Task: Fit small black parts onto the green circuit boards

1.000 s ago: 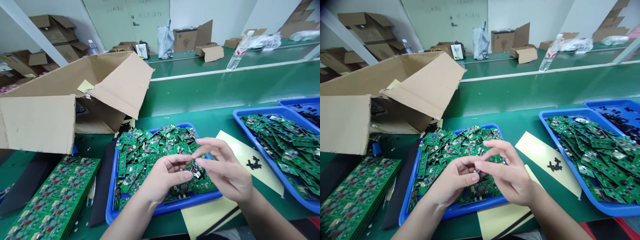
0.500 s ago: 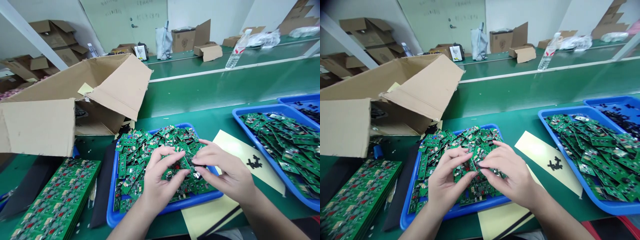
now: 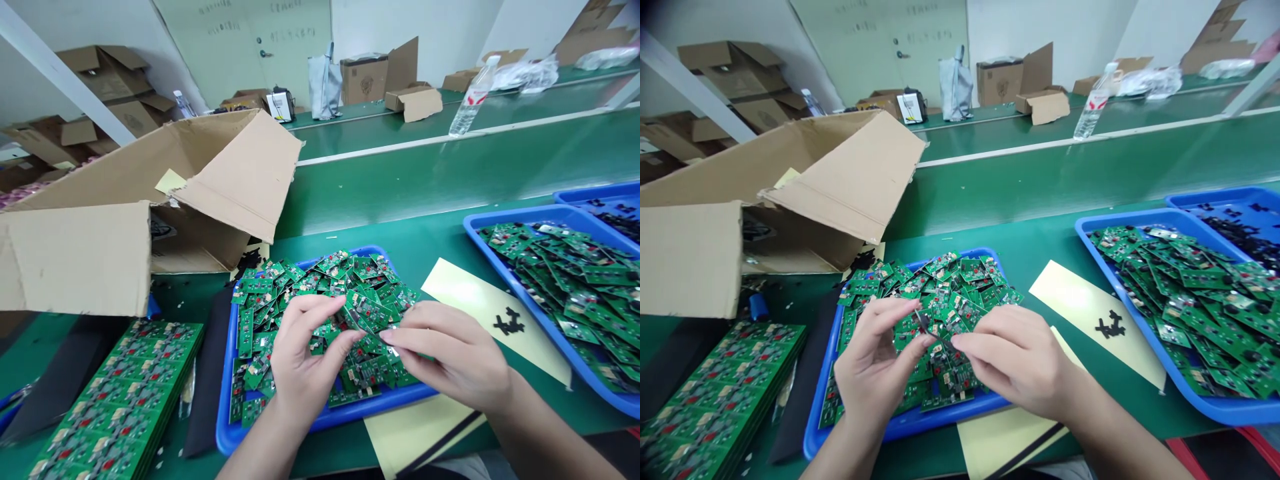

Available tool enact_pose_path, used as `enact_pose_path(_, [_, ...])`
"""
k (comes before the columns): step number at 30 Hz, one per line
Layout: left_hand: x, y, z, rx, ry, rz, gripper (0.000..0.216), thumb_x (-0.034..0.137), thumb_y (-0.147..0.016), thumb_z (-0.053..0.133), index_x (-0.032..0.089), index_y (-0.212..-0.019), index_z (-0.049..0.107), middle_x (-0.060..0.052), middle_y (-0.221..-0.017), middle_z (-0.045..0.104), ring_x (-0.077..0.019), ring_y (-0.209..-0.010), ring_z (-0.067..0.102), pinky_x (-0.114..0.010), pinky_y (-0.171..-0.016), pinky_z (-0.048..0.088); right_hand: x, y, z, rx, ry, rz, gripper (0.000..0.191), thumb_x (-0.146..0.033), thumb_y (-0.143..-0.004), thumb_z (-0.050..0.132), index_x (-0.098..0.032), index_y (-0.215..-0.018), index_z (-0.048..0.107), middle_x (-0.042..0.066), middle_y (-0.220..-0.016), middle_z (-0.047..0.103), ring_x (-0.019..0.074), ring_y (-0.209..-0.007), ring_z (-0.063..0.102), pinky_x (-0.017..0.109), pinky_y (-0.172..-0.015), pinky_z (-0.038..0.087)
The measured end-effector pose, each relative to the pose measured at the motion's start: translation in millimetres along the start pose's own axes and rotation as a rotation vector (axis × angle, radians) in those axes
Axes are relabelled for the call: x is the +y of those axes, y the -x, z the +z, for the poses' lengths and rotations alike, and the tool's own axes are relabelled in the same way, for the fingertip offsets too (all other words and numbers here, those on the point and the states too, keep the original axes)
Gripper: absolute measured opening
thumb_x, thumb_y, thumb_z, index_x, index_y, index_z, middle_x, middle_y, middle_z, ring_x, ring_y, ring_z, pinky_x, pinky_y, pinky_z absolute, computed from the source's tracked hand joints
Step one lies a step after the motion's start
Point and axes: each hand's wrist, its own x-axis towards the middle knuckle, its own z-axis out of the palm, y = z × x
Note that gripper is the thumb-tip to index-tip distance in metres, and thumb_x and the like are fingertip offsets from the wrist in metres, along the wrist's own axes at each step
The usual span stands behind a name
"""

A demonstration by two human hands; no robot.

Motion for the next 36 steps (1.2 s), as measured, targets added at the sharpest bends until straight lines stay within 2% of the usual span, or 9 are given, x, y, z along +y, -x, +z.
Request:
enact_pose_path(2, [0, 0, -1, 0.001, 0.005, 0.023, 0.035, 0.019, -0.08, 0.074, 0.023, -0.113, 0.065, -0.004, -0.096, 0.065, -0.0154, -0.087, 0.062, -0.029, -0.075, 0.056, 5, 2, -5, -0.044, -0.02, -0.01, 0.023, -0.008, -0.084, 0.061, -0.016, -0.105, 0.063, 0.005, -0.084, 0.067, 0.0145, -0.077, 0.063, 0.035, -0.085, 0.055])
enact_pose_path(5, [0, 1, -1, 0.019, -0.011, 0.066, 0.033, 0.016, -0.081, 0.071, 0.022, -0.113, 0.064, -0.005, -0.1, 0.064, -0.0158, -0.09, 0.063, -0.029, -0.076, 0.057, 9, 3, -13, -0.148, -0.192, 0.065, 0.045, -0.04, -0.088, 0.064, -0.017, -0.125, 0.056, 0.013, -0.111, 0.067, 0.0223, -0.107, 0.063, 0.044, -0.105, 0.044])
enact_pose_path(6, [0, 1, -2, 0.028, -0.026, 0.087, 0.033, 0.014, -0.081, 0.07, 0.021, -0.113, 0.063, -0.005, -0.101, 0.064, -0.0159, -0.092, 0.063, -0.029, -0.077, 0.057, 9, 2, -15, -0.163, -0.294, 0.13, 0.051, -0.049, -0.088, 0.06, -0.018, -0.128, 0.054, 0.013, -0.115, 0.067, 0.0232, -0.111, 0.062, 0.043, -0.104, 0.045])
enact_pose_path(8, [0, 1, -2, 0.044, -0.072, 0.154, 0.036, 0.011, -0.08, 0.07, 0.021, -0.114, 0.062, -0.005, -0.102, 0.064, -0.0164, -0.093, 0.064, -0.031, -0.08, 0.058, 6, -3, -14, -0.166, -0.497, 0.322, 0.045, -0.052, -0.092, 0.051, -0.021, -0.125, 0.057, 0.011, -0.11, 0.07, 0.0214, -0.105, 0.066, 0.036, -0.092, 0.054])
enact_pose_path(11, [0, 1, -4, 0.057, -0.157, 0.268, 0.038, 0.008, -0.079, 0.07, 0.023, -0.113, 0.061, -0.004, -0.101, 0.064, -0.0179, -0.094, 0.065, -0.036, -0.085, 0.059, -4, -14, -6, -0.238, -0.696, 0.616, 0.027, -0.04, -0.095, 0.053, -0.02, -0.109, 0.065, 0.008, -0.092, 0.074, 0.018, -0.085, 0.071, 0.027, -0.069, 0.059])
enact_pose_path(15, [1, 1, -5, 0.068, -0.21, 0.337, 0.039, 0.011, -0.081, 0.069, 0.024, -0.116, 0.058, -0.003, -0.099, 0.064, -0.0183, -0.092, 0.066, -0.036, -0.081, 0.061, -15, -23, 3, -0.257, -0.895, 0.784, 0.019, -0.027, -0.089, 0.06, -0.018, -0.106, 0.063, 0.001, -0.069, 0.071, 0.0146, -0.065, 0.07, 0.025, -0.059, 0.057])
enact_pose_path(19, [1, 0, -5, 0.093, -0.218, 0.336, 0.038, 0.01, -0.079, 0.071, 0.023, -0.114, 0.06, -0.003, -0.096, 0.065, -0.0179, -0.091, 0.067, -0.032, -0.078, 0.061, -21, -22, 2, -0.158, -0.951, 0.806, 0.019, -0.02, -0.085, 0.062, -0.019, -0.103, 0.064, -0.003, -0.06, 0.064, 0.0119, -0.058, 0.065, 0.025, -0.059, 0.057])
enact_pose_path(28, [3, 0, -6, 0.07, -0.154, 0.315, 0.041, 0.013, -0.079, 0.074, 0.021, -0.117, 0.061, -0.004, -0.096, 0.068, -0.017, -0.089, 0.069, -0.028, -0.074, 0.06, -24, -25, 3, -0.135, -0.971, 0.874, 0.022, -0.015, -0.08, 0.06, -0.017, -0.101, 0.065, -0.005, -0.058, 0.059, 0.0075, -0.051, 0.057, 0.019, -0.05, 0.05])
enact_pose_path(36, [5, -1, -7, 0.021, -0.107, 0.319, 0.044, 0.017, -0.08, 0.074, 0.026, -0.12, 0.06, -0.003, -0.095, 0.071, -0.0169, -0.086, 0.07, -0.029, -0.071, 0.062, -21, -31, 3, -0.144, -0.751, 0.842, 0.017, -0.017, -0.077, 0.06, -0.015, -0.093, 0.066, -0.003, -0.059, 0.06, 0.0083, -0.051, 0.055, 0.019, -0.048, 0.047])
